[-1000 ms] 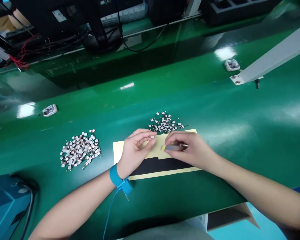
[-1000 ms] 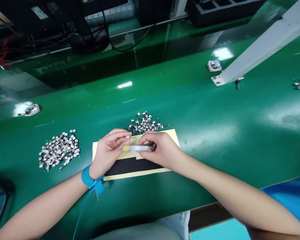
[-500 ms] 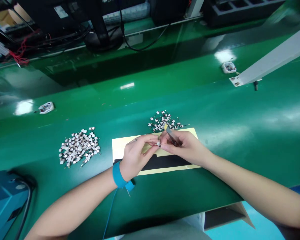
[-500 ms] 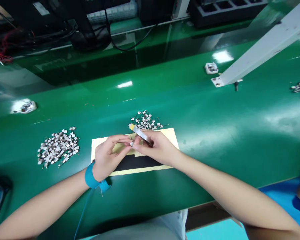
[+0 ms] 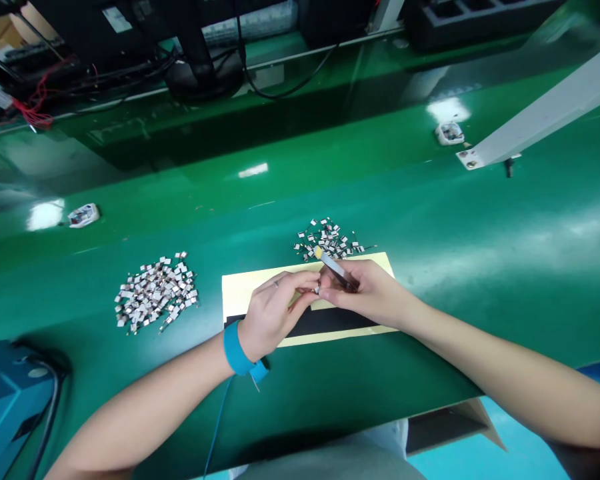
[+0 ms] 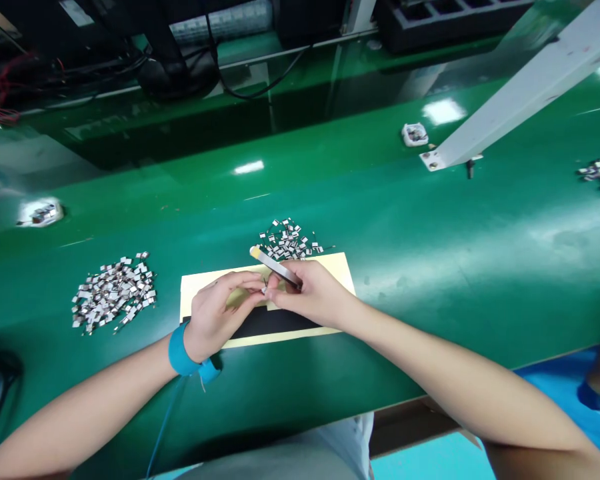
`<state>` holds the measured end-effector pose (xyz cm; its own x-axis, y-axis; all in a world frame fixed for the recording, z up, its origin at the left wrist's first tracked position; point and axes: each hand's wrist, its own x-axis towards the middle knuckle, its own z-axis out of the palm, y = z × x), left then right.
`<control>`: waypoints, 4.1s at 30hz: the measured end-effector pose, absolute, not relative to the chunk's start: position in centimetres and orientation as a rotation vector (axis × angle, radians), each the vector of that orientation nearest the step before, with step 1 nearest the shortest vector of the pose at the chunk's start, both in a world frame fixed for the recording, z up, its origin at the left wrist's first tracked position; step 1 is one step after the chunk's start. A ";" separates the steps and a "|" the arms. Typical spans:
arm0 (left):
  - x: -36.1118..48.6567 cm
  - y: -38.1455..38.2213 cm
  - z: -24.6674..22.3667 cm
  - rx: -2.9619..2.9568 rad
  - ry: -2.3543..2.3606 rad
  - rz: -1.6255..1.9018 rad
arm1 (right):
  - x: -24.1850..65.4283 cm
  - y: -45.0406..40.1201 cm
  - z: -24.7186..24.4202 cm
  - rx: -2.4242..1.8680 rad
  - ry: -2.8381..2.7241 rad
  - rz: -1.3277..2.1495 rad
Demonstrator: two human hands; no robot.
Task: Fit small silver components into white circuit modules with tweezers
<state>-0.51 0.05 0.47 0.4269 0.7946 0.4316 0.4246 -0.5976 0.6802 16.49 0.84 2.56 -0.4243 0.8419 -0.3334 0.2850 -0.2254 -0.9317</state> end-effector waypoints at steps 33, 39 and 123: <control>0.0 0.1 0.1 2.076 0.987 1.254 | 16.9 0.5 1.5 -1.359 -1.361 1.645; 0.0 0.0 -0.1 2.195 1.050 1.218 | 16.2 0.5 2.1 -1.400 -1.472 1.622; -0.2 -0.1 0.9 1.889 1.058 1.158 | 16.1 -0.1 2.8 -1.272 -1.413 1.484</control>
